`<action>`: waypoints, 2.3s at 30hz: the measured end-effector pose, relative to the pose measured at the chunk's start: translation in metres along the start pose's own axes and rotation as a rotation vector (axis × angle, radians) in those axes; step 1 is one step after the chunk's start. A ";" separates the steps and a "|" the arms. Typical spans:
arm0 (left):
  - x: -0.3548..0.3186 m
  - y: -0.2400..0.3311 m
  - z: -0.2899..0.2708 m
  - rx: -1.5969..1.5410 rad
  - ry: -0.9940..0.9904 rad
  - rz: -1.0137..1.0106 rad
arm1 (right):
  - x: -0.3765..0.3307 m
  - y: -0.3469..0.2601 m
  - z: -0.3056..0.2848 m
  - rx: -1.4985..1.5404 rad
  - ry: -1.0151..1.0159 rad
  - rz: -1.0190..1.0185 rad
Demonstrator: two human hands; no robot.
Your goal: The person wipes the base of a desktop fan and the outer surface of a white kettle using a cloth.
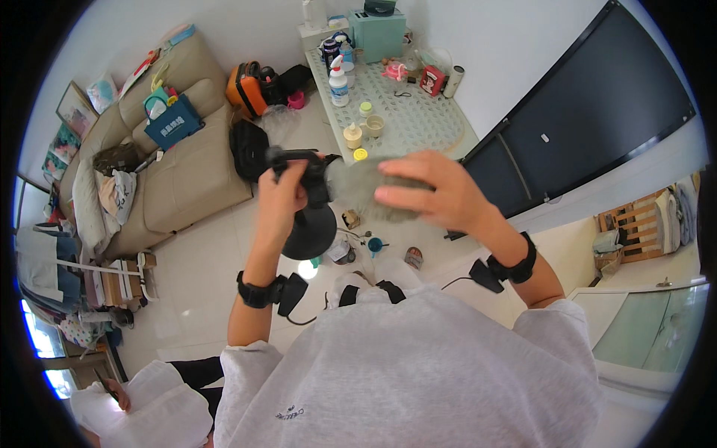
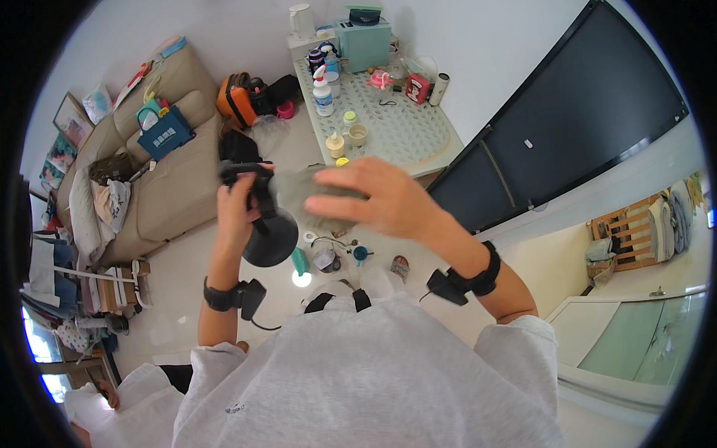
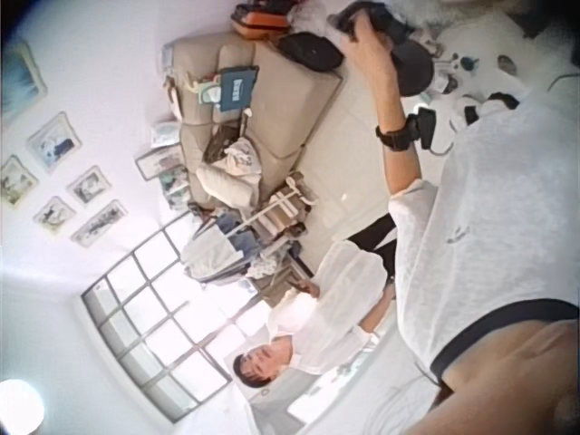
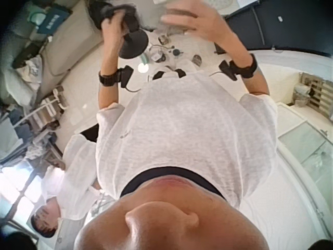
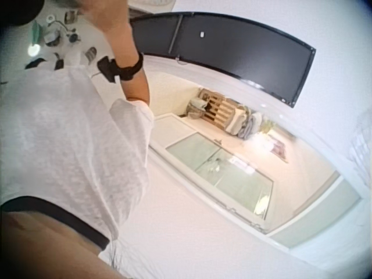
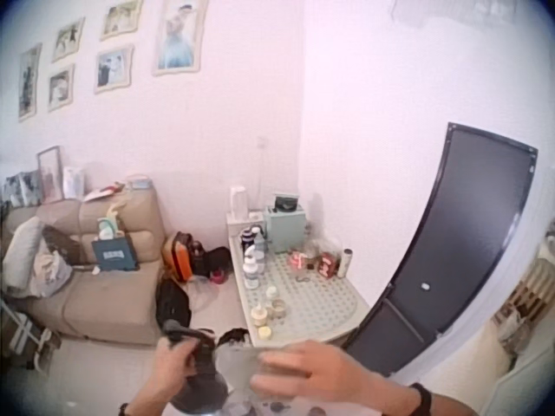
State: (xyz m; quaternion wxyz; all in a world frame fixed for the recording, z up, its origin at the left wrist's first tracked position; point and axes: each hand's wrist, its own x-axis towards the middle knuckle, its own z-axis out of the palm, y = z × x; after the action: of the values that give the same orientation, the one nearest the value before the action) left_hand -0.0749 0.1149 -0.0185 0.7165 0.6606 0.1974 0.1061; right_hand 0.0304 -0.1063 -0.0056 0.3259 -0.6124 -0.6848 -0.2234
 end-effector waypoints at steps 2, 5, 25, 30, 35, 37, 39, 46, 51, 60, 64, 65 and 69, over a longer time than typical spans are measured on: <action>0.004 -0.019 0.010 0.031 -0.011 0.175 | 0.020 -0.024 0.004 0.087 -0.024 -0.029; -0.004 -0.016 0.024 -0.013 -0.069 0.246 | 0.026 -0.034 0.014 0.093 -0.093 -0.063; -0.006 -0.009 0.027 0.090 -0.350 0.316 | -0.002 -0.026 0.013 0.221 -0.072 0.106; -0.003 -0.021 0.014 -0.188 -0.192 0.210 | -0.023 -0.005 -0.006 0.103 -0.221 0.574; -0.012 0.009 0.036 -0.090 -0.177 0.145 | 0.020 -0.024 0.002 0.728 0.491 0.918; -0.018 0.004 0.046 -0.203 -0.089 0.171 | 0.029 -0.028 0.011 0.938 0.476 1.066; -0.006 -0.011 0.043 -0.204 -0.061 0.261 | 0.025 -0.029 0.024 1.015 0.435 1.090; 0.006 0.003 0.017 -0.332 0.032 0.284 | -0.008 -0.032 0.020 0.785 0.148 1.153; 0.013 -0.008 0.020 -0.222 0.016 0.268 | 0.046 -0.013 0.016 1.110 0.592 1.119; 0.009 -0.006 0.037 -0.166 0.197 0.481 | 0.028 -0.039 0.035 1.021 0.491 1.083; 0.012 0.003 0.037 -0.410 0.253 0.166 | 0.013 -0.028 0.017 0.886 0.543 1.040; 0.011 0.003 0.038 -0.410 0.246 0.162 | 0.013 -0.030 0.017 0.881 0.548 1.045; 0.000 0.004 0.048 -0.242 0.086 0.227 | 0.032 -0.046 0.050 0.663 0.526 0.889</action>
State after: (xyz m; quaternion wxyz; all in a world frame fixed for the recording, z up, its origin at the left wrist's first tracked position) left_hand -0.0543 0.0722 -0.0123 0.7652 0.5822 0.1377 0.2377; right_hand -0.0247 -0.0558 -0.0121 0.7191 -0.6297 -0.2934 0.0155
